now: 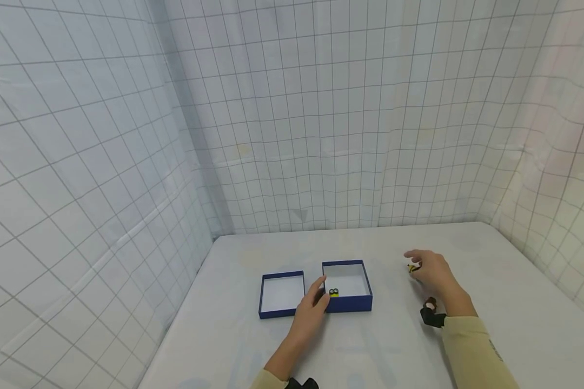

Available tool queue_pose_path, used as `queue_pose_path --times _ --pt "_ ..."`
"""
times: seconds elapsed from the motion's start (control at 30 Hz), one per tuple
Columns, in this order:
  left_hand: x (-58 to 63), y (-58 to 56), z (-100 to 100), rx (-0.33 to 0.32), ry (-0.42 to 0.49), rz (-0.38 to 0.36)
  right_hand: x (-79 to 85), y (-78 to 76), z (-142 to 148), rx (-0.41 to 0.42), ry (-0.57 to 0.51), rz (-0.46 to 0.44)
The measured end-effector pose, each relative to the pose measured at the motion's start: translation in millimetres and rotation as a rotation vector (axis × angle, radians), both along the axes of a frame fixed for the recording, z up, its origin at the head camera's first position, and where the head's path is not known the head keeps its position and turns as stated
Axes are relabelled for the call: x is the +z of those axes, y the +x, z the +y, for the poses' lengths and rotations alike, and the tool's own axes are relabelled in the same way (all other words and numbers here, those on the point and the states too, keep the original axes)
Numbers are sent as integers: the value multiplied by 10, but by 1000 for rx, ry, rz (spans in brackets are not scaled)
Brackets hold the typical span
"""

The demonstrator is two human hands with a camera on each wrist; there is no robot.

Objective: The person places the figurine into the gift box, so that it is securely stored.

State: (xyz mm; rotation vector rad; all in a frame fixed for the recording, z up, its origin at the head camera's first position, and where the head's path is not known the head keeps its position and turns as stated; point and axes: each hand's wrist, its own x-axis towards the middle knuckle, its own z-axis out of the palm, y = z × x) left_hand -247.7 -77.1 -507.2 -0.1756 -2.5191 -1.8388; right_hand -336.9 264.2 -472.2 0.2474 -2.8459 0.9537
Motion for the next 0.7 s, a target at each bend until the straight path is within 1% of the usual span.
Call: queue_pose_path --times 0.3,0.53,0.7 --pt "-9 -4 1 -7 9 -3 -69 -9 23 -4 34 -33" --pt "-10 -6 3 -5 -4 0 -90 -18 37 -13 49 -37" --pt "-11 -6 0 -1 2 -3 -91 -19 29 -11 40 -30"
